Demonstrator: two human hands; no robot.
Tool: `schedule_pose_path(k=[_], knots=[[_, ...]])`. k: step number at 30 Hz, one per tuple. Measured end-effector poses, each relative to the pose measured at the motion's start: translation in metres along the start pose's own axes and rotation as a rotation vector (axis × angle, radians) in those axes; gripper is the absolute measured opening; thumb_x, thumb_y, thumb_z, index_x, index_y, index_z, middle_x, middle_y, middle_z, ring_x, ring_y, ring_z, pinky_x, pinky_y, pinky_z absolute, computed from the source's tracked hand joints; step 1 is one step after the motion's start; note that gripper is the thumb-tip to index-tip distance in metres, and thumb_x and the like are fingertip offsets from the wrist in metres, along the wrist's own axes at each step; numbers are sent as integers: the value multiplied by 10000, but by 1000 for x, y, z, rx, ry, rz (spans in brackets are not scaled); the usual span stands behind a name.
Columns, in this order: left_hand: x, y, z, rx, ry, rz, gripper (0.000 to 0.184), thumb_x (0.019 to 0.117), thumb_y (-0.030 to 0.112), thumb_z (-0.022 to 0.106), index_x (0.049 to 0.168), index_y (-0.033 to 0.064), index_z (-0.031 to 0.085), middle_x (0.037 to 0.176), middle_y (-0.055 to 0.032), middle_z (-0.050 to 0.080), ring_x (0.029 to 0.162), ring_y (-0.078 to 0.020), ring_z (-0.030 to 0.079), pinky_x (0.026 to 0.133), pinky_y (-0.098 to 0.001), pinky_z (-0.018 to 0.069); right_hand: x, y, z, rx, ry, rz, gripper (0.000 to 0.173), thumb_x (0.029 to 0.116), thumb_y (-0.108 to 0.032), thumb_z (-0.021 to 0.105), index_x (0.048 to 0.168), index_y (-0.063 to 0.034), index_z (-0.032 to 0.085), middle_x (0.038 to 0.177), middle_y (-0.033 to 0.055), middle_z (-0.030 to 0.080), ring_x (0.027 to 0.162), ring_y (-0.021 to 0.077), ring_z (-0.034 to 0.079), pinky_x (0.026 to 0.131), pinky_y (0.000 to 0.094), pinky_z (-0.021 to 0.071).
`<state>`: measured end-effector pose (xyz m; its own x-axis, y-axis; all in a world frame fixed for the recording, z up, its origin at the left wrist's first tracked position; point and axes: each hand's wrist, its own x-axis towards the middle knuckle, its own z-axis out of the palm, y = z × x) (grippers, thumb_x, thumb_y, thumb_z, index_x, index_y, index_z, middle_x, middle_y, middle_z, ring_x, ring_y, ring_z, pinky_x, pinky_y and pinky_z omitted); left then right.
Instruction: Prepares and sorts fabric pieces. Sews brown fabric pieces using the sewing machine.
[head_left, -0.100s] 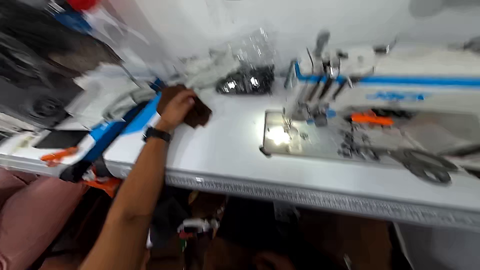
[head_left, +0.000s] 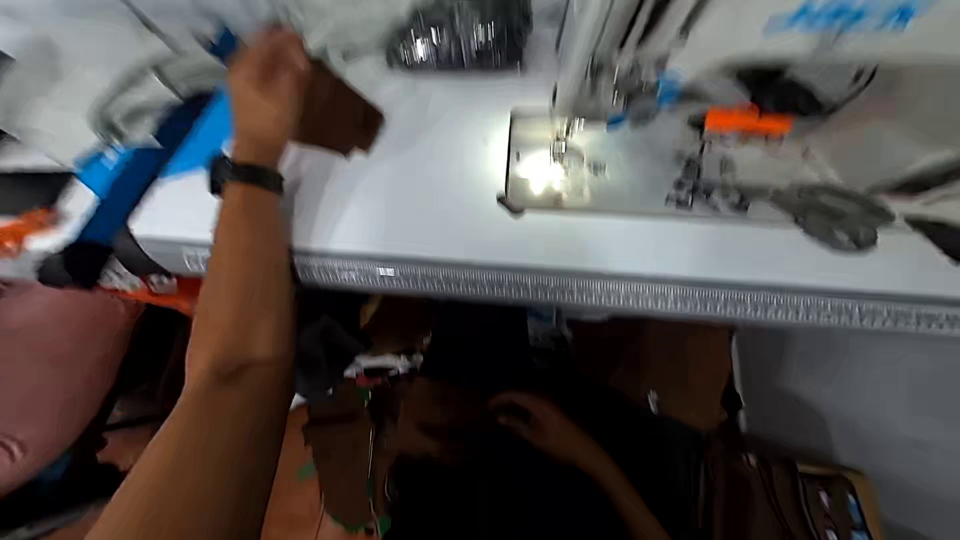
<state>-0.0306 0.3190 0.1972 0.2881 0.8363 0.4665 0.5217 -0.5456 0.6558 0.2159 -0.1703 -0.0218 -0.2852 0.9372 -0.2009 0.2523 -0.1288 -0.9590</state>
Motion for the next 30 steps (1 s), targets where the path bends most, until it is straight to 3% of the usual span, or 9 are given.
schedule_pose_path(k=[2, 8, 12, 16, 20, 23, 25, 27, 30], knots=[[-55, 47, 1, -282, 99, 41, 181, 1017, 196, 467, 941, 94, 596, 774, 68, 615, 674, -33, 583, 673, -241, 520, -2, -9, -5, 33, 24, -1, 340, 1016, -182, 615, 1337, -71, 631, 1163, 89, 717, 1055, 147, 687, 958, 338, 562], [-291, 149, 59, -341, -894, 307, 506, 988, 458, 626, 1331, 86, 637, 1173, -13, 722, 1053, -115, 691, 950, -373, 593, -13, -44, -22, 24, 52, -175, 326, 998, -125, 640, 1315, -53, 630, 1164, 58, 726, 1045, 109, 697, 934, 317, 586], [-355, 105, 70, -428, -997, 210, 259, 998, 324, 659, 997, 74, 727, 870, -9, 712, 813, -66, 668, 767, -282, 574, -18, -78, -44, -117, 104, -308, 250, 1008, -168, 651, 1237, -77, 693, 1135, 21, 741, 1044, 77, 703, 950, 284, 590], [-328, 97, 13, -311, -779, 213, 234, 998, 398, 635, 969, 192, 742, 877, 127, 714, 790, 51, 653, 730, -168, 574, -24, -91, -47, -158, 166, -341, 160, 1006, -150, 646, 1080, -106, 781, 1054, 1, 746, 995, 71, 696, 895, 266, 593], [-229, 128, -22, 54, -618, 447, 226, 984, 301, 607, 1006, 135, 758, 919, 54, 728, 793, -33, 680, 734, -281, 605, -1, -118, -33, -245, 256, -374, 159, 998, -101, 633, 1066, -91, 776, 1033, 24, 726, 921, 80, 688, 832, 268, 594], [-147, 155, 2, 229, -457, 670, 213, 995, 192, 607, 1058, 41, 743, 991, -173, 726, 912, -349, 708, 812, -605, 547, 9, -132, -49, -414, 464, -360, 191, 982, -87, 654, 1145, -112, 750, 1119, 26, 707, 992, 113, 689, 862, 319, 606], [-115, 165, 39, 353, -423, 637, 294, 964, 105, 664, 1247, 25, 677, 1257, -289, 631, 1209, -531, 567, 1026, -753, 370, -7, -117, -67, -661, 604, -270, 215, 980, -147, 672, 1185, -156, 738, 1181, 23, 696, 1082, 150, 676, 908, 377, 594], [-114, 162, 78, 437, -457, 449, 485, 997, 206, 663, 1452, 69, 561, 1484, -295, 494, 1392, -564, 408, 1082, -826, 241, -43, -89, -86, -813, 719, -134, 188, 948, -180, 716, 1131, -173, 757, 1126, 32, 704, 1041, 185, 686, 869, 411, 604], [-129, 132, 122, 491, -617, 192, 717, 1067, 599, 290, 1621, 145, 323, 1669, -221, 261, 1535, -509, 184, 1084, -857, 114, -106, -43, -110, -896, 702, 40, 310, 857, -252, 820, 1151, -176, 757, 1131, 68, 682, 1054, 251, 660, 863, 462, 588]])
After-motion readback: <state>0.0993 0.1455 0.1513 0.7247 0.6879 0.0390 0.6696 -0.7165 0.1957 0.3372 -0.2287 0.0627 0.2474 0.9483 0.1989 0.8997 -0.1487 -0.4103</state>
